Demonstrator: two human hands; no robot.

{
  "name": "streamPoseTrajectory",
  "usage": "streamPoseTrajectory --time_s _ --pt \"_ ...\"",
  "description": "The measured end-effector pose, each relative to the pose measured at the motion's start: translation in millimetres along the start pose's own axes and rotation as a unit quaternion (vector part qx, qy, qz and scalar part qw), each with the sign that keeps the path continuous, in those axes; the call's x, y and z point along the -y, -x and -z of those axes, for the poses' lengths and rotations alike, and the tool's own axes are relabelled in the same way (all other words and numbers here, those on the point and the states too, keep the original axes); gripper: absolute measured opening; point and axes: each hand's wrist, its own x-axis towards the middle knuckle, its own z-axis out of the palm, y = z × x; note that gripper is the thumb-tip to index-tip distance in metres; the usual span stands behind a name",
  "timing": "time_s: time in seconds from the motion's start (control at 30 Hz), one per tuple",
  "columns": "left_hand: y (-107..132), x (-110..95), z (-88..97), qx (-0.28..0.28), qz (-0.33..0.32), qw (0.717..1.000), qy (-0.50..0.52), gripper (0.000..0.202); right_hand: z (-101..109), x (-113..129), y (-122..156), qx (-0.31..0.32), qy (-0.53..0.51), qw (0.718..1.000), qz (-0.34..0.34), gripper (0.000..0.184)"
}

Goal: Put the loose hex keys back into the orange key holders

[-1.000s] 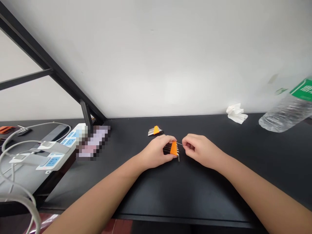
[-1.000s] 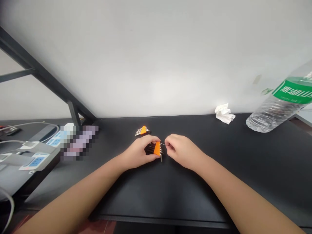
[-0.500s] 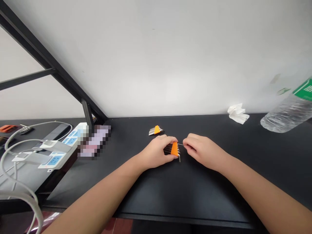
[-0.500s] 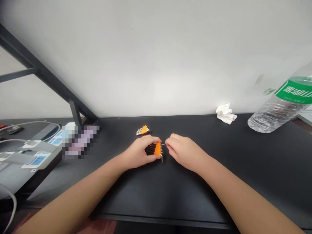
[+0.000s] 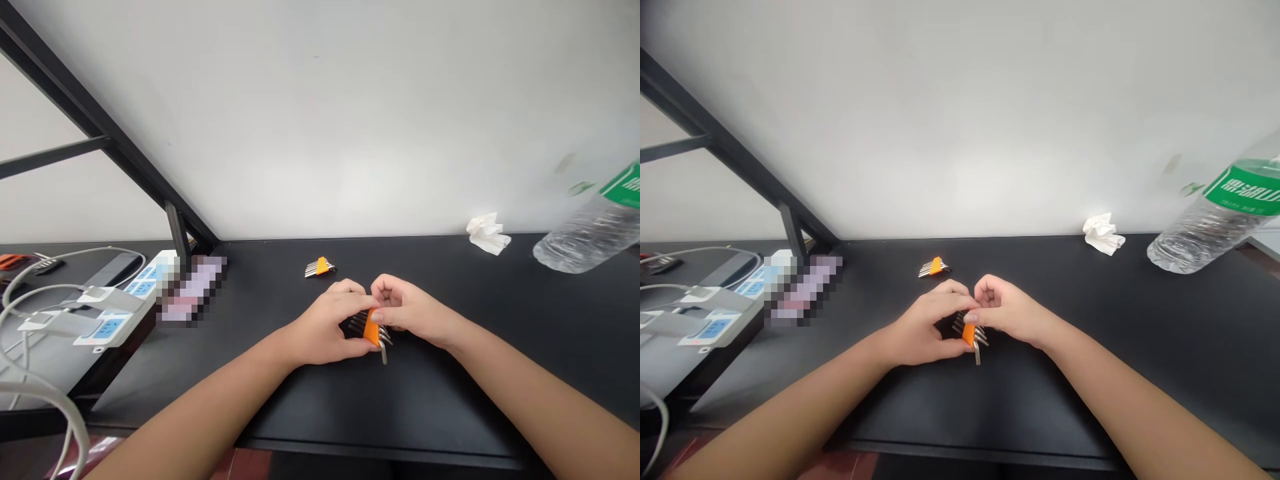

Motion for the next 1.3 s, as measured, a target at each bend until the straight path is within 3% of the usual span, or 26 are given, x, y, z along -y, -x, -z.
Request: streamPoseTrajectory --time_s 0.07,0.2,0.4,0.63,1.13,1.3 --pt "0 -1 -0.5 0.007 -0.005 1.0 -0.003 0.043 -1 -4 -3 0.02 -0.005 0.999 -0.032 0.043" --pt "-1 1 -0.7 -0.002 0.007 1.0 -0.02 0.037 -3 -5 -4 0.012 0.013 0.999 -0.032 0.041" --pt "1 12 -0.9 -0.068 0.028 0.995 -0.073 0.044 -2 -6 -4 -0.033 0.023 0.999 -0.028 0.039" --pt "2 22 -1.0 -0.139 0.071 0.982 -0.108 0.048 -5 -7 -3 0.023 -0.165 0.984 -0.07 0.033" --pt "1 24 -3.6 -0.158 0.072 0.978 -0.115 0.049 -9 -10 -6 0.035 -0.229 0.971 -0.053 0.03" --pt "1 22 -6.4 -0.155 0.07 0.976 -0.133 0.047 -21 -11 -7 -0.009 -0.154 0.987 -0.038 0.042"
